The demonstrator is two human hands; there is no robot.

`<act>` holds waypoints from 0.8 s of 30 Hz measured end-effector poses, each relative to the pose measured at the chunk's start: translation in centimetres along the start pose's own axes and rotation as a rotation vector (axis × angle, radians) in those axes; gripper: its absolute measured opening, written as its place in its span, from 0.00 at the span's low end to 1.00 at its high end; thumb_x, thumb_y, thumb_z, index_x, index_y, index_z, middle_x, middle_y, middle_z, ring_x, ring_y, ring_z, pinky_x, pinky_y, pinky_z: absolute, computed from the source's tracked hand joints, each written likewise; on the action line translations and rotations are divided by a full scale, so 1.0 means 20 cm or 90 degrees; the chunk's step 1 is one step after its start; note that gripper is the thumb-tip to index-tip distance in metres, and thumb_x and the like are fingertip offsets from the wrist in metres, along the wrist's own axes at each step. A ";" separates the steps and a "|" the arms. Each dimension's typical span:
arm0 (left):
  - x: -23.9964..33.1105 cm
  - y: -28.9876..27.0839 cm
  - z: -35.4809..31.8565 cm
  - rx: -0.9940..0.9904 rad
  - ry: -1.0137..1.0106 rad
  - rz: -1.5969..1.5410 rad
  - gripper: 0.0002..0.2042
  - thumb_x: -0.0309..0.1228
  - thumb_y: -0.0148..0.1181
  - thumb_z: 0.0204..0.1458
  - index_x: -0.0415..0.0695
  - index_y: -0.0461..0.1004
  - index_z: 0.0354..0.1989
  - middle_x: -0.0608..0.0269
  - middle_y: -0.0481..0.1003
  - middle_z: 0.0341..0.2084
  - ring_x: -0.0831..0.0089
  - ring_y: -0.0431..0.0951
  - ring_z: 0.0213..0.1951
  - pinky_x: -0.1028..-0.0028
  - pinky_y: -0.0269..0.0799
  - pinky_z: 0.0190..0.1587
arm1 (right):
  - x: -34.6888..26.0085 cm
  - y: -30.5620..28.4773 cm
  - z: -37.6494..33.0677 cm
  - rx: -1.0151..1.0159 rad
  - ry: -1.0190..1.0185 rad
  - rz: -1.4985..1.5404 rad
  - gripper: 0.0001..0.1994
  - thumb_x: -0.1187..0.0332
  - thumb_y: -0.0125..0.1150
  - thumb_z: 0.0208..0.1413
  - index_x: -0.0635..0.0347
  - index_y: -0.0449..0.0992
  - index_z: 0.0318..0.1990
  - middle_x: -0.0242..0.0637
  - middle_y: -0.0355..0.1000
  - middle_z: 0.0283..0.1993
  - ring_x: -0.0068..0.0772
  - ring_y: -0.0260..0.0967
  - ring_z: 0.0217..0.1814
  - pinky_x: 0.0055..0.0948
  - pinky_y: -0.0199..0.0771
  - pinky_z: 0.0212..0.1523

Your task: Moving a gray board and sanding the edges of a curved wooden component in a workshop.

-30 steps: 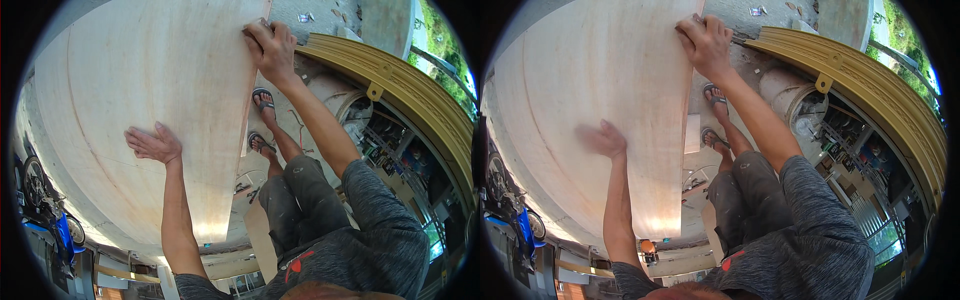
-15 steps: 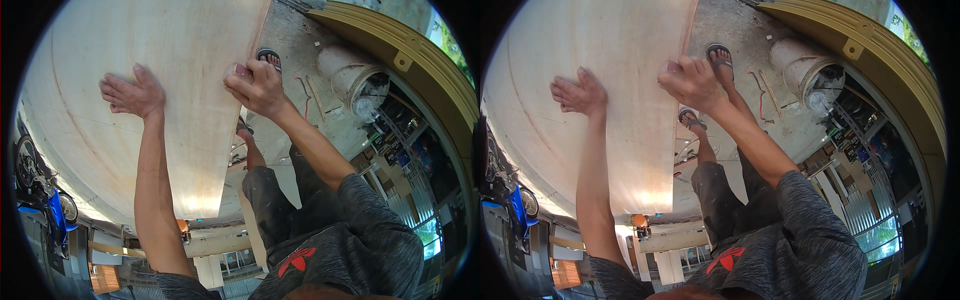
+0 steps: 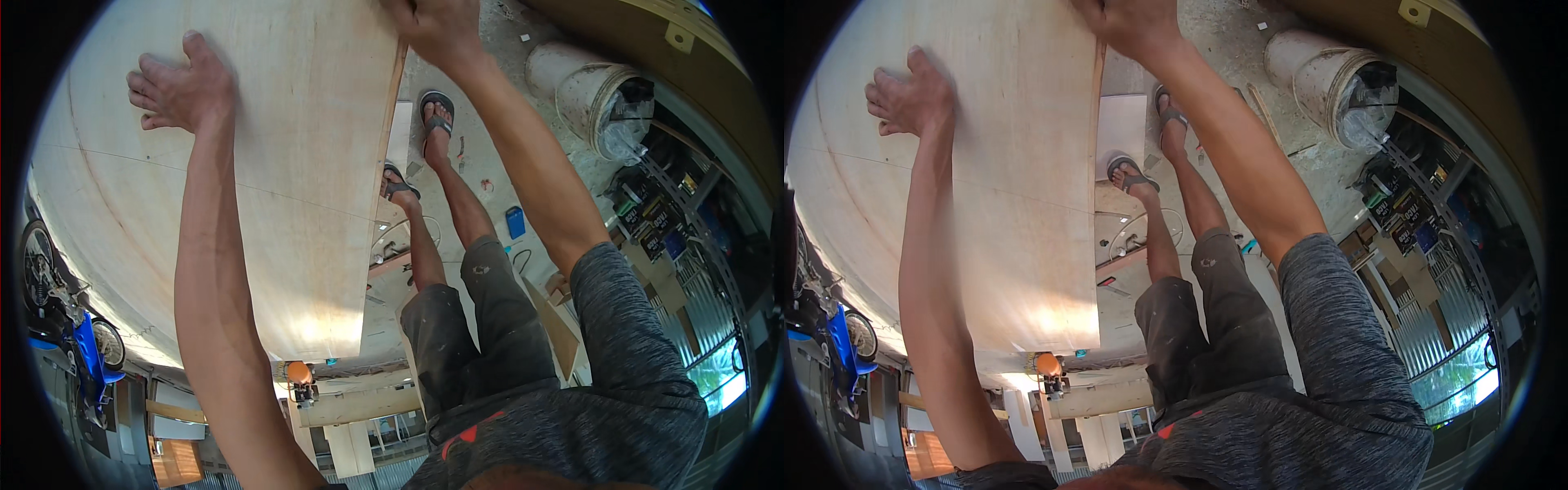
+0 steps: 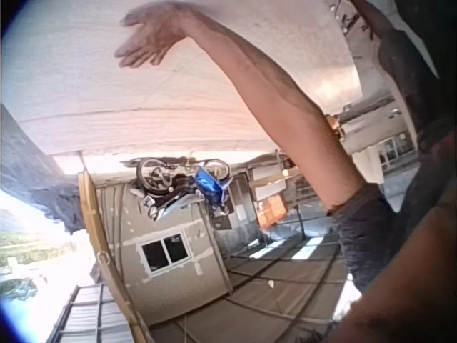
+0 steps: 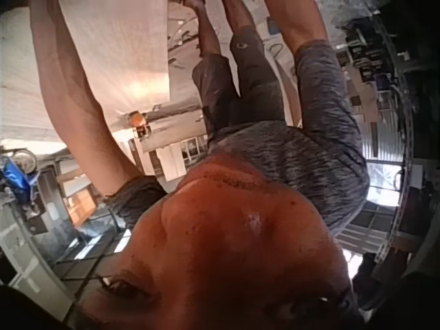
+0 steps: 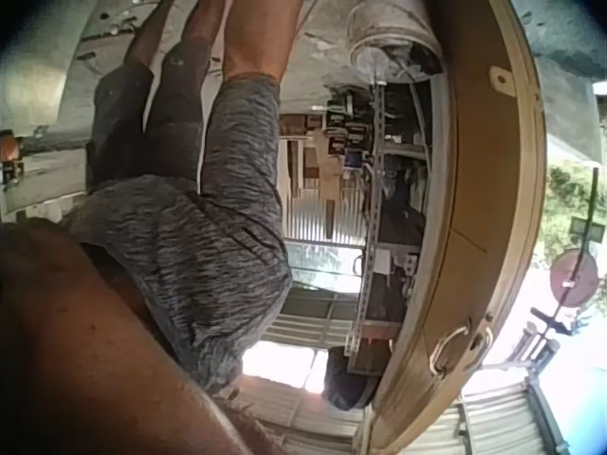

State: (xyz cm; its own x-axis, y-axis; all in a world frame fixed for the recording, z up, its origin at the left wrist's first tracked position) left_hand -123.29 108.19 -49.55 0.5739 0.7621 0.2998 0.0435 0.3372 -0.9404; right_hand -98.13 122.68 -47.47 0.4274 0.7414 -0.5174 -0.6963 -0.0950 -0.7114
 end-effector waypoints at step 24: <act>0.01 0.03 0.04 -0.004 -0.014 -0.013 0.39 0.53 0.52 0.52 0.30 0.61 0.62 0.42 0.58 0.60 0.50 0.52 0.64 0.42 0.38 0.66 | -0.11 -0.03 -0.01 0.101 0.074 -0.004 0.08 0.65 0.64 0.59 0.55 0.81 0.43 0.47 0.69 0.38 0.49 0.67 0.43 0.45 0.68 0.43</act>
State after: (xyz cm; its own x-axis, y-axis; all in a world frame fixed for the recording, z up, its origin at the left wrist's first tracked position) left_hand -123.90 109.00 -49.90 0.5542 0.7671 0.3231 0.0603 0.3502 -0.9347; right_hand -98.50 120.98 -46.06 0.4890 0.6595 -0.5710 -0.7717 0.0220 -0.6355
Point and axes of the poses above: each hand's wrist, its own z-axis towards the middle knuckle, its own y-axis out of the palm, x = y × z, the point moved 2 cm from there along z, towards the middle knuckle
